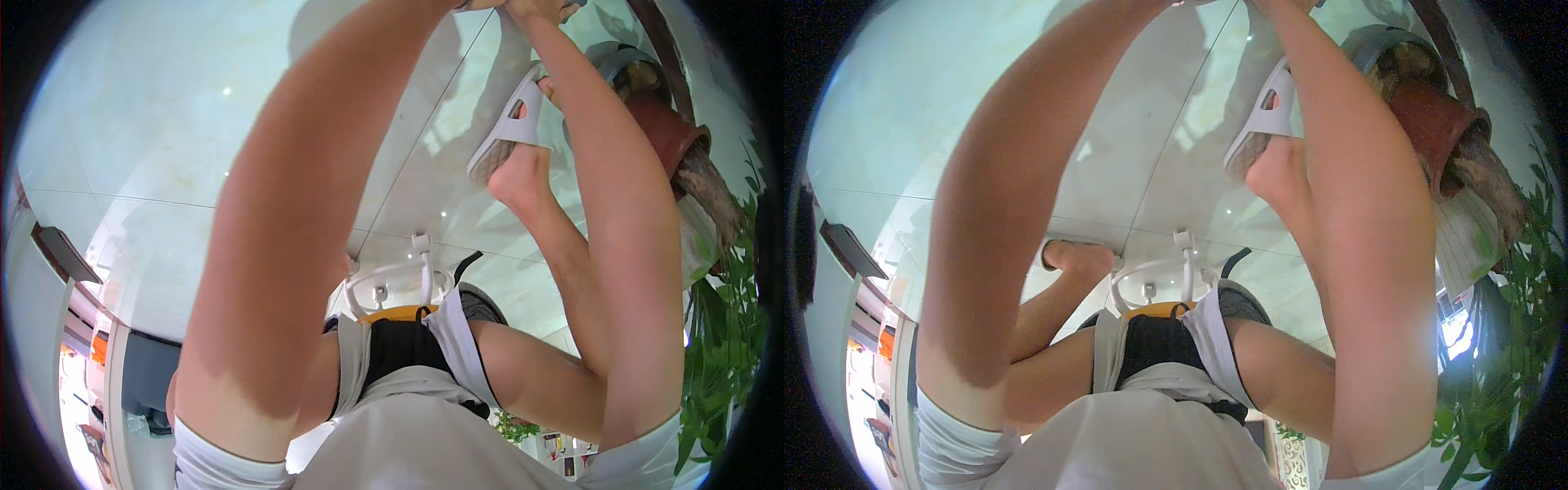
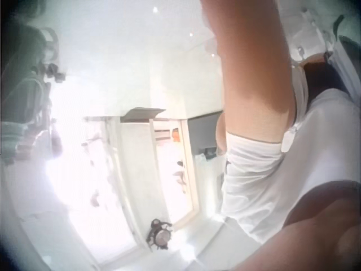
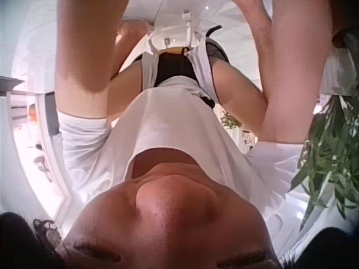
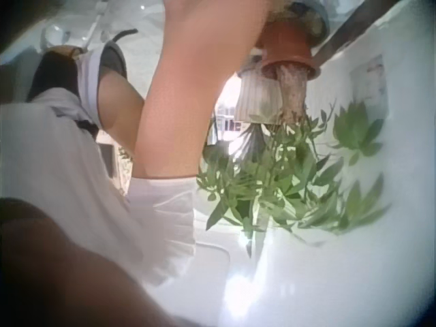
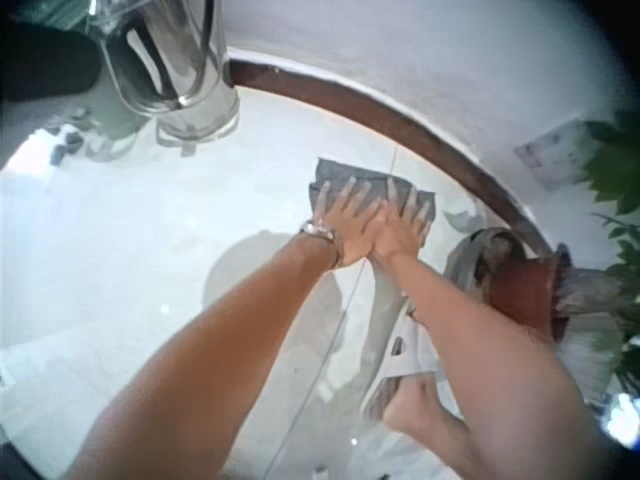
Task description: The person washes a cloth in a red bucket of water, wrings it out by hand, and wipes the tiled floor around plant pots and thermos containers.
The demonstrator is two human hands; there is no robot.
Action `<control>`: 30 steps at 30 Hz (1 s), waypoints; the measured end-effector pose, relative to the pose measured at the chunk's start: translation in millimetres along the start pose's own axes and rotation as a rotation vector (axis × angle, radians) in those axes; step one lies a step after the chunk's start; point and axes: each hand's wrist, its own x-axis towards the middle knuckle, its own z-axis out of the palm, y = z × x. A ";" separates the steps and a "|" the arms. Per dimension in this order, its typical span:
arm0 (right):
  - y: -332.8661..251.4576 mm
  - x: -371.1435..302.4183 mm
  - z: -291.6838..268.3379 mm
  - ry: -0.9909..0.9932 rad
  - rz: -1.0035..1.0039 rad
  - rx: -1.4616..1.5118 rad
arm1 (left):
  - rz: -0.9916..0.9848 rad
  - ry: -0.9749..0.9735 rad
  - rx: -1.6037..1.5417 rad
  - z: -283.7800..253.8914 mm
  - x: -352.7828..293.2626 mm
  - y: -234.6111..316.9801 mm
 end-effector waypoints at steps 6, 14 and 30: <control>-10.9 -38.0 -2.5 -0.124 0.071 -0.070 | -0.036 0.002 -0.029 8.1 -26.8 -3.7; -48.0 -111.8 -20.0 -0.342 -0.160 -0.259 | -0.141 0.097 -0.003 31.6 -111.4 -16.2; -37.6 -262.2 57.5 -0.018 -0.691 -0.004 | -0.586 0.346 -0.124 157.8 -297.1 39.4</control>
